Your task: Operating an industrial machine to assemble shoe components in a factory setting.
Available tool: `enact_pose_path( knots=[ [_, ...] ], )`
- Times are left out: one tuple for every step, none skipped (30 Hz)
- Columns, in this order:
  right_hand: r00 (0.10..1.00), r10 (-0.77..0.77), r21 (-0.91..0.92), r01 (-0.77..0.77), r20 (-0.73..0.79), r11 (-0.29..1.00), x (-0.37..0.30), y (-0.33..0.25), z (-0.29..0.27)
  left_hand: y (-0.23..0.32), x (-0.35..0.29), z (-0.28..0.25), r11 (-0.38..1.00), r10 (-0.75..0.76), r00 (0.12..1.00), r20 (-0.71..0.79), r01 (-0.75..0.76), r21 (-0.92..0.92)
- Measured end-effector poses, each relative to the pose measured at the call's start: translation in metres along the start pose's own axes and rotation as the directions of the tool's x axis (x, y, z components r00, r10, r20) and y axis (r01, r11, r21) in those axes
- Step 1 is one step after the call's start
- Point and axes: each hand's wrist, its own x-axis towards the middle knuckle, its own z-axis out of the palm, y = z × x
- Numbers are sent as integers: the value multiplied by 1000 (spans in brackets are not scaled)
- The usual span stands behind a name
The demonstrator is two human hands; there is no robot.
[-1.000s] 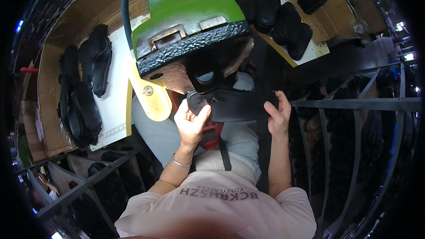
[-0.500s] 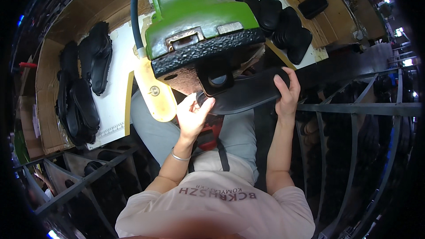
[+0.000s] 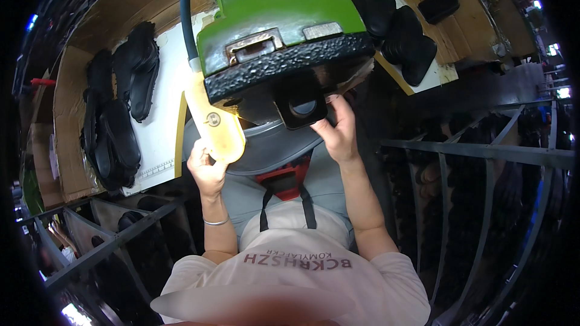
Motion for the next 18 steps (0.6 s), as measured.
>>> enact_pose_path(
  knots=[
    [1000, -21, 35, 20, 16, 999, -1, -4, 6, -6, -2, -13, 982, 109, 993, 34, -113, 148],
    [999, -41, 69, 39, 28, 997, -3, -7, 12, -10, -3, -22, 931, 208, 974, 88, -225, 287],
    [999, -40, 76, 37, 29, 996, -6, -6, 13, -14, -4, -29, 924, 230, 964, 134, -260, 281],
    [1000, -6, 123, 2, 31, 992, -10, -4, 12, -14, -5, -30, 921, 229, 965, 130, -258, 290],
    [999, 27, 168, -33, 34, 985, -12, -1, 10, -16, -8, -28, 920, 297, 944, 146, -324, 219],
    [999, 31, 164, -29, -7, 986, -12, 4, 7, -16, -10, -27, 910, 365, 918, 156, -387, 146],
    [998, 45, 181, -39, -31, 983, -13, 8, -1, -15, -14, -26, 943, 309, 936, 168, -325, 77],
    [997, 59, 197, -47, -55, 979, -13, 11, -11, -13, -15, -27, 942, 309, 937, 162, -325, 81],
    [995, 72, 205, -55, -75, 977, -15, 14, -20, -10, -14, -27, 948, 306, 927, 219, -318, 21],
    [992, 83, 213, -61, -95, 975, -15, 15, -27, -8, -13, -28, 951, 307, 911, 275, -308, -39],
    [988, 54, 230, -19, -146, 973, -14, 18, -32, -9, -13, -27, 957, 288, 926, 245, -284, -52],
    [987, 50, 247, -11, -152, 969, -14, 19, -38, -12, -13, -22, 954, 299, 935, 190, -294, -55],
    [986, 35, 247, 6, -164, 969, -14, 17, -41, -8, -12, -11, 975, 223, 962, 155, -217, -56],
    [985, 20, 250, 24, -174, 968, -14, 14, -42, 2, -10, 1, 989, 146, 982, 118, -140, -57],
    [985, 19, 250, 25, -173, 968, -14, 12, -44, 7, -6, 12, 994, 102, 983, 155, -106, 16],
    [980, -8, 216, 52, -198, 975, -15, 10, -46, 3, -2, 22, 997, 44, 974, 221, -56, 51],
    [976, -41, 184, 82, -215, 980, -11, 5, -44, -9, -3, 31, 999, -12, 979, 205, 3, 45],
    [968, -55, 176, 100, -246, 979, -8, -2, -43, -20, -3, 40, 997, -68, 979, 190, 62, 37]
  ],
)
